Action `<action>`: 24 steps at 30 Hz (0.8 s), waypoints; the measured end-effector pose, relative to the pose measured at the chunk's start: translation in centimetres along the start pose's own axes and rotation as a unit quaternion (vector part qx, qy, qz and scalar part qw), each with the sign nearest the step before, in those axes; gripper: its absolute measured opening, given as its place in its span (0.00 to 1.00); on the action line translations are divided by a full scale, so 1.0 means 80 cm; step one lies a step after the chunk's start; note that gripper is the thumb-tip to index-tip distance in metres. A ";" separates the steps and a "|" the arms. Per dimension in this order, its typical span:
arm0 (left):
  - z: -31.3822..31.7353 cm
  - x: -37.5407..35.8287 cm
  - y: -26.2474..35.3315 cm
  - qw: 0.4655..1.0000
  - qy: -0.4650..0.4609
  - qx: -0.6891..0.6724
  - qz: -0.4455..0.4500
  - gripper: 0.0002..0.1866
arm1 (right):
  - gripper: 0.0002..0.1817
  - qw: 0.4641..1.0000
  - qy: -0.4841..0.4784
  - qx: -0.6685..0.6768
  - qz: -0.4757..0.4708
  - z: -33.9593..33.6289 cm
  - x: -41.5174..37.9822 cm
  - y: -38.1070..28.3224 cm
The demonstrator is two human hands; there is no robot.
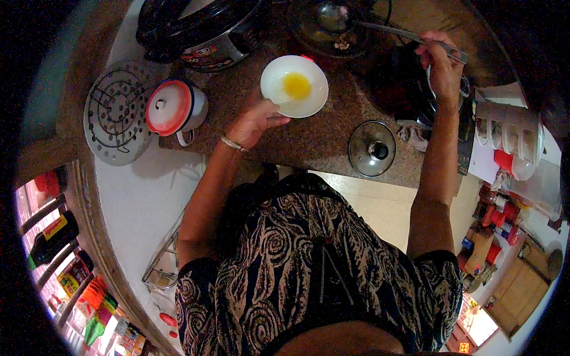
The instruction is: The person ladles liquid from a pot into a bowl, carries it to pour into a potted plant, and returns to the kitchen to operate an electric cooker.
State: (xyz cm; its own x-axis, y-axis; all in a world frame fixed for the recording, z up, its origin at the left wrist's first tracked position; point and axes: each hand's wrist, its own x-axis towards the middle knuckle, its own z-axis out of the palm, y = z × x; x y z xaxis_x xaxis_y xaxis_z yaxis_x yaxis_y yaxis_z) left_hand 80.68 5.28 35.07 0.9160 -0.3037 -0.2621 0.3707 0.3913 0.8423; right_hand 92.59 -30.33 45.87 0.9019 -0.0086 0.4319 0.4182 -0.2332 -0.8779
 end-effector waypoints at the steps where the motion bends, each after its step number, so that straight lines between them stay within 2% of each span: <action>1: -0.002 0.001 -0.001 1.000 0.002 -0.004 -0.003 0.31 | 0.09 1.000 -0.010 0.009 -0.001 -0.001 0.000 0.002; 20: -0.017 0.003 -0.019 0.999 -0.010 -0.033 0.002 0.32 | 0.08 0.998 -0.013 0.057 0.007 0.030 -0.023 -0.005; 22: -0.023 0.005 -0.024 0.999 -0.026 -0.009 0.019 0.23 | 0.09 0.998 -0.031 0.047 0.004 0.030 -0.025 -0.005; 24: -0.021 0.003 -0.024 1.000 -0.011 -0.011 0.014 0.23 | 0.09 0.997 -0.023 0.068 0.010 0.032 -0.028 -0.005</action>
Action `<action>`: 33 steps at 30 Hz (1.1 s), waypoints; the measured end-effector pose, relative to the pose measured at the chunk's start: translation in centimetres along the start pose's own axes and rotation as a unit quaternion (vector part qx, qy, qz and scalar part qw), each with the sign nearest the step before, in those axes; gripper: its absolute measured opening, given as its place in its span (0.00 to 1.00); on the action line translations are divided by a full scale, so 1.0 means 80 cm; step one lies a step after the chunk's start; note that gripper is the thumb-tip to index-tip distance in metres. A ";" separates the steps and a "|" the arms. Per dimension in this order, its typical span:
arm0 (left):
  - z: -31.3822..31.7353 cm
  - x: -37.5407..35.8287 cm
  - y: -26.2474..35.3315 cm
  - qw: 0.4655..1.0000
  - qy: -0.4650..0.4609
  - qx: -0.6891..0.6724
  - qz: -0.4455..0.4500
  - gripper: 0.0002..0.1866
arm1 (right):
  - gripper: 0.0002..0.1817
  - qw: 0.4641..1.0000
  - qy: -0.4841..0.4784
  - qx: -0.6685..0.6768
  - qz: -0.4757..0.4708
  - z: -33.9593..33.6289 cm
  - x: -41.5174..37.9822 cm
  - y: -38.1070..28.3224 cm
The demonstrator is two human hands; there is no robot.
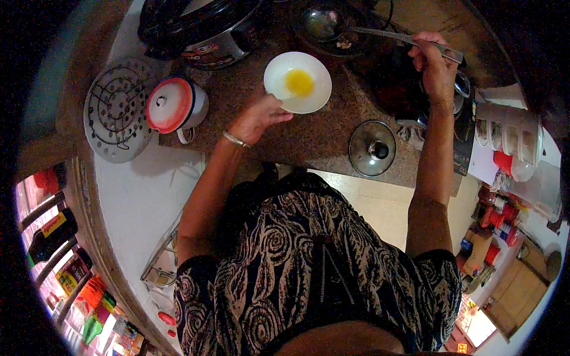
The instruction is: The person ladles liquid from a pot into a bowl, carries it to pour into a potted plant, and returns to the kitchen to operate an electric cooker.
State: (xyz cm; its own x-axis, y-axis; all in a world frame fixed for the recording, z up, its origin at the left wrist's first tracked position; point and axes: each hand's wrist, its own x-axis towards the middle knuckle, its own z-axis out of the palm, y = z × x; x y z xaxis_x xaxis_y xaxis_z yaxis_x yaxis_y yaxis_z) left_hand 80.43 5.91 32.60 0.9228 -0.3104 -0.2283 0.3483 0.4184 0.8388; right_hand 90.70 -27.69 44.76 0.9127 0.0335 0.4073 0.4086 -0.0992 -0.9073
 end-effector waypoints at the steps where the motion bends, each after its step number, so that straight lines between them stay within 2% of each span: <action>1: 0.002 -0.001 0.001 1.000 0.015 -0.001 -0.005 0.23 | 0.08 1.000 0.008 0.021 0.005 0.001 -0.001 0.000; 5: -0.005 -0.001 0.002 1.000 -0.001 0.010 -0.018 0.23 | 0.07 0.994 0.011 0.105 0.026 0.000 -0.001 0.001; 7: -0.002 0.000 0.006 1.000 0.004 -0.011 -0.008 0.23 | 0.06 0.987 0.083 0.124 0.067 0.006 -0.009 -0.015; 10: 0.009 -0.003 0.018 1.000 0.009 -0.030 -0.002 0.28 | 0.06 0.986 0.071 0.143 0.046 0.001 -0.013 -0.020; 14: 0.003 0.000 0.019 0.999 0.004 -0.027 -0.017 0.28 | 0.07 0.982 0.077 0.157 0.076 0.000 -0.027 -0.030; 16: 0.004 0.001 0.018 0.999 0.004 -0.038 0.001 0.27 | 0.08 0.990 0.020 0.125 0.068 0.008 -0.040 -0.045; 21: 0.007 0.006 0.020 0.999 0.004 -0.049 0.011 0.27 | 0.08 0.994 -0.036 0.069 0.077 0.006 -0.073 -0.040; 24: 0.006 0.011 0.016 0.999 -0.006 -0.046 0.020 0.27 | 0.07 0.991 -0.097 -0.059 -0.072 0.011 -0.088 -0.047; 25: 0.006 0.013 0.014 0.998 -0.011 -0.047 0.028 0.27 | 0.07 0.991 -0.096 -0.059 -0.072 0.007 -0.088 -0.048; 27: 0.010 0.013 0.015 0.998 -0.004 -0.058 0.032 0.27 | 0.08 0.961 -0.224 -0.053 -0.152 -0.001 -0.090 -0.052; 28: 0.013 0.013 0.016 0.997 0.003 -0.069 0.037 0.27 | 0.09 0.960 -0.254 -0.079 -0.093 -0.005 -0.094 -0.068; 29: 0.013 0.014 0.018 0.997 0.003 -0.069 0.036 0.27 | 0.09 0.960 -0.253 -0.078 -0.093 -0.005 -0.095 -0.068; 33: 0.013 0.013 0.022 0.996 -0.018 -0.074 0.037 0.28 | 0.07 0.937 -0.228 -0.132 -0.228 -0.008 -0.092 -0.070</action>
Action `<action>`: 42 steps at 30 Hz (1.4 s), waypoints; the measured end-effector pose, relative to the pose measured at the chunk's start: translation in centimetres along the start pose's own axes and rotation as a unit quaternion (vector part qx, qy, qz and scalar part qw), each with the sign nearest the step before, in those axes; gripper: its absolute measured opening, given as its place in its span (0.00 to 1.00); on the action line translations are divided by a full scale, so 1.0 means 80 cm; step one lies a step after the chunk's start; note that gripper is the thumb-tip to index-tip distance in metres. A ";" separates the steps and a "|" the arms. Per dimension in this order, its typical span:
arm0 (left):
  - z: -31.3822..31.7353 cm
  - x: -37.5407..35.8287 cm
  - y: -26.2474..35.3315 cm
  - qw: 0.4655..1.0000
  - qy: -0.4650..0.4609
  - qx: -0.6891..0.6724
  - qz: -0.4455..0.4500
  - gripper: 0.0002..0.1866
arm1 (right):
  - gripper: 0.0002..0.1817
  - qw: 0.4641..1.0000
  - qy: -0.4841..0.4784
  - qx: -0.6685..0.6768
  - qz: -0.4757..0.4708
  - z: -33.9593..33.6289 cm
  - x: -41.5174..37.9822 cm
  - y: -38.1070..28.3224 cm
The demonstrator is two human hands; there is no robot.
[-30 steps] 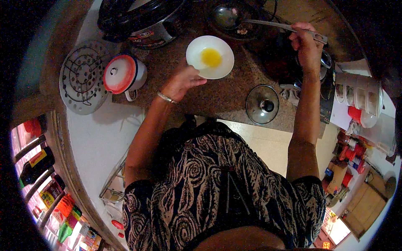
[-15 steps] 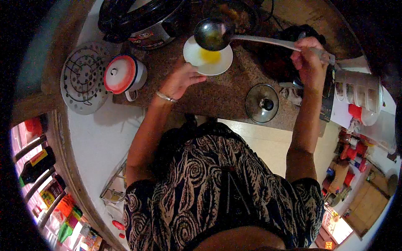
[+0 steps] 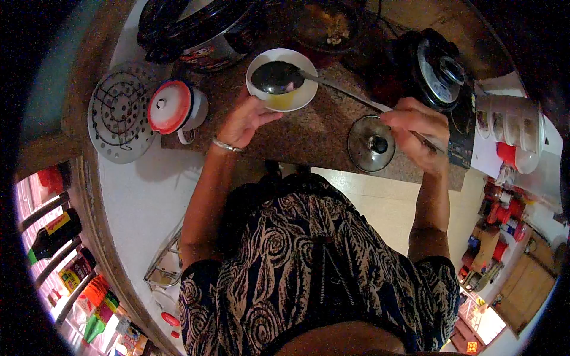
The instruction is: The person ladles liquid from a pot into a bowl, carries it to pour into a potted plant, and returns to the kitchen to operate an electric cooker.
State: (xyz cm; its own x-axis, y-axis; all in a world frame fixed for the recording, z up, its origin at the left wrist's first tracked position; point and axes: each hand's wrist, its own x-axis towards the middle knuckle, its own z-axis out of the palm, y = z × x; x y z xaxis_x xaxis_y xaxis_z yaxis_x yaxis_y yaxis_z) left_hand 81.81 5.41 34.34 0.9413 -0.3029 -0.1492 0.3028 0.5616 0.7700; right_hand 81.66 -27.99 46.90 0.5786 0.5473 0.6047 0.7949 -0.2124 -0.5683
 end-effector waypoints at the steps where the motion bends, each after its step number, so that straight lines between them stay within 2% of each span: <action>1: 0.000 -0.001 0.001 1.000 -0.007 -0.005 0.004 0.29 | 0.07 0.999 0.021 0.040 0.020 -0.003 0.002 -0.002; 3: 0.003 -0.003 0.006 1.000 -0.005 -0.002 0.002 0.29 | 0.07 0.995 0.041 0.080 0.038 -0.006 0.004 -0.005; 5: 0.009 -0.005 0.012 1.000 -0.002 0.001 0.000 0.30 | 0.08 0.970 0.146 0.058 0.184 -0.008 0.001 -0.005; 6: 0.014 -0.007 0.015 1.000 0.012 0.004 0.000 0.29 | 0.08 0.970 0.146 0.057 0.183 -0.010 0.001 0.001; 8: 0.018 -0.009 0.021 1.000 0.026 0.006 0.001 0.28 | 0.09 0.898 0.263 0.207 0.286 -0.016 0.008 0.019; 12: 0.028 -0.013 0.030 0.999 0.031 0.012 0.000 0.26 | 0.08 0.879 0.336 0.193 0.277 -0.028 0.043 0.028; 13: 0.032 -0.014 0.032 0.999 0.043 0.019 0.003 0.25 | 0.07 0.879 0.350 0.211 0.246 -0.029 0.051 0.031; 16: 0.035 -0.019 0.035 0.999 0.016 0.029 0.000 0.25 | 0.08 0.894 0.334 0.157 0.254 -0.043 0.060 0.048; 19: 0.039 -0.023 0.032 0.999 0.036 0.021 -0.017 0.26 | 0.09 0.902 0.328 0.090 0.265 -0.047 0.065 0.056; 26: 0.053 -0.028 0.030 0.998 0.038 0.030 -0.026 0.30 | 0.08 0.904 0.328 0.067 0.266 -0.065 0.073 0.054; 28: 0.061 -0.029 0.033 0.997 0.043 0.055 -0.023 0.31 | 0.09 0.888 0.330 0.079 0.311 -0.071 0.076 0.050; 31: 0.055 -0.028 0.031 0.997 0.047 0.054 -0.024 0.30 | 0.11 0.868 0.369 0.087 0.320 -0.074 0.083 0.031; 34: 0.044 -0.028 0.027 0.998 0.050 0.043 -0.025 0.30 | 0.14 0.889 0.338 0.058 0.303 -0.080 0.078 0.041; 37: 0.039 -0.028 0.030 0.997 0.040 0.054 -0.031 0.30 | 0.14 0.877 0.322 0.068 0.351 -0.085 0.079 0.050; 42: 0.025 -0.020 0.028 0.998 0.035 0.043 -0.028 0.31 | 0.15 0.877 0.335 0.095 0.332 -0.080 0.083 0.055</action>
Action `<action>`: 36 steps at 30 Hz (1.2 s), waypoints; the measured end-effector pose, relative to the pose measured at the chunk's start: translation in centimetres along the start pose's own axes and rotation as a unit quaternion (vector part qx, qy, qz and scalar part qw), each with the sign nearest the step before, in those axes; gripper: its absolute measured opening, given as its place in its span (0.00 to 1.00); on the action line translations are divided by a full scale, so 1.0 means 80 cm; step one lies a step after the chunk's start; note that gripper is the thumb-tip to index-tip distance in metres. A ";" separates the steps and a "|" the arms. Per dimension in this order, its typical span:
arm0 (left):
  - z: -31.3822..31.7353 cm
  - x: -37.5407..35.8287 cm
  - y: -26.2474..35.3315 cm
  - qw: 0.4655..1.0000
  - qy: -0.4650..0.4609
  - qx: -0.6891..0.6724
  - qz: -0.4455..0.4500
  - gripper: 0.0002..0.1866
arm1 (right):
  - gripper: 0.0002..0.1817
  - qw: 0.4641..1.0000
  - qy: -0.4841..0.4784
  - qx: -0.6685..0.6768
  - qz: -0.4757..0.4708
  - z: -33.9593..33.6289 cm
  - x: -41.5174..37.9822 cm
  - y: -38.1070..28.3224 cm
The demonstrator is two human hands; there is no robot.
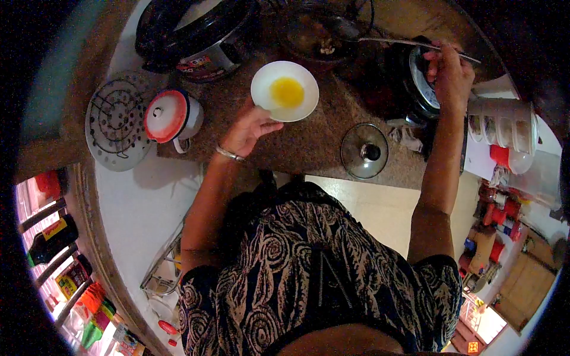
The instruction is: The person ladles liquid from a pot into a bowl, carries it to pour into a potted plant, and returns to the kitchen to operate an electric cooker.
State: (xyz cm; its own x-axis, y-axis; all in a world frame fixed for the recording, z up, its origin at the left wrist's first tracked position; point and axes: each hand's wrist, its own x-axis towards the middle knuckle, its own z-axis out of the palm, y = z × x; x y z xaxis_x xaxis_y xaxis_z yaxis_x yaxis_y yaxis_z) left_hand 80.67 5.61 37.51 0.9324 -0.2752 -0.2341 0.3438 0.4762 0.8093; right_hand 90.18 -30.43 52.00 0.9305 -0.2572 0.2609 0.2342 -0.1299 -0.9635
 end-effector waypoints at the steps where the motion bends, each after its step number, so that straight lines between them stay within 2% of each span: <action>1: -0.001 0.003 -0.001 1.000 -0.002 -0.004 0.003 0.31 | 0.15 1.000 0.000 0.006 -0.003 -0.001 0.003 0.003; 5: 0.006 0.015 -0.009 1.000 -0.008 -0.004 -0.001 0.31 | 0.14 0.999 -0.003 0.032 -0.036 -0.011 0.011 0.015; 8: 0.011 0.027 -0.019 1.000 0.011 0.000 0.006 0.31 | 0.14 0.999 0.020 0.033 0.006 -0.025 0.029 0.032; 11: 0.015 0.040 -0.028 1.000 0.007 0.007 0.008 0.31 | 0.14 0.999 0.008 -0.030 -0.026 -0.042 0.049 0.049; 14: 0.018 0.048 -0.033 1.000 0.016 0.008 0.008 0.30 | 0.13 0.998 -0.024 0.033 -0.046 -0.046 0.059 0.055; 16: 0.016 0.052 -0.037 1.000 0.014 0.012 0.007 0.30 | 0.12 0.994 -0.005 0.107 -0.012 -0.042 0.063 0.060; 20: 0.025 0.055 -0.038 1.000 0.018 0.015 0.017 0.30 | 0.12 0.993 -0.009 0.117 -0.030 -0.046 0.070 0.062; 23: 0.034 0.058 -0.037 1.000 0.010 0.016 0.017 0.30 | 0.13 0.996 0.004 0.082 -0.023 -0.061 0.075 0.058; 25: 0.042 0.057 -0.034 0.999 0.005 0.029 0.011 0.30 | 0.13 0.997 -0.045 0.003 -0.071 -0.076 0.071 0.053; 32: 0.037 0.051 -0.039 1.000 0.006 0.025 0.012 0.29 | 0.14 0.985 -0.134 -0.025 -0.102 -0.094 0.064 0.040; 36: 0.029 0.048 -0.045 1.000 0.003 0.015 0.007 0.28 | 0.14 0.972 -0.169 -0.102 -0.126 -0.094 0.058 0.046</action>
State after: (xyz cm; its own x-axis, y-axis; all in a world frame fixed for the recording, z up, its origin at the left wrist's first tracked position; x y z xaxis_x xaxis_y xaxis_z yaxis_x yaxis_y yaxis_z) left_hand 82.72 0.92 34.91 0.9379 -0.2640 -0.2252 0.3270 0.4552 0.8282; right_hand 93.27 -39.32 50.17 0.8981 0.1321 0.4195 0.4385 -0.3444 -0.8302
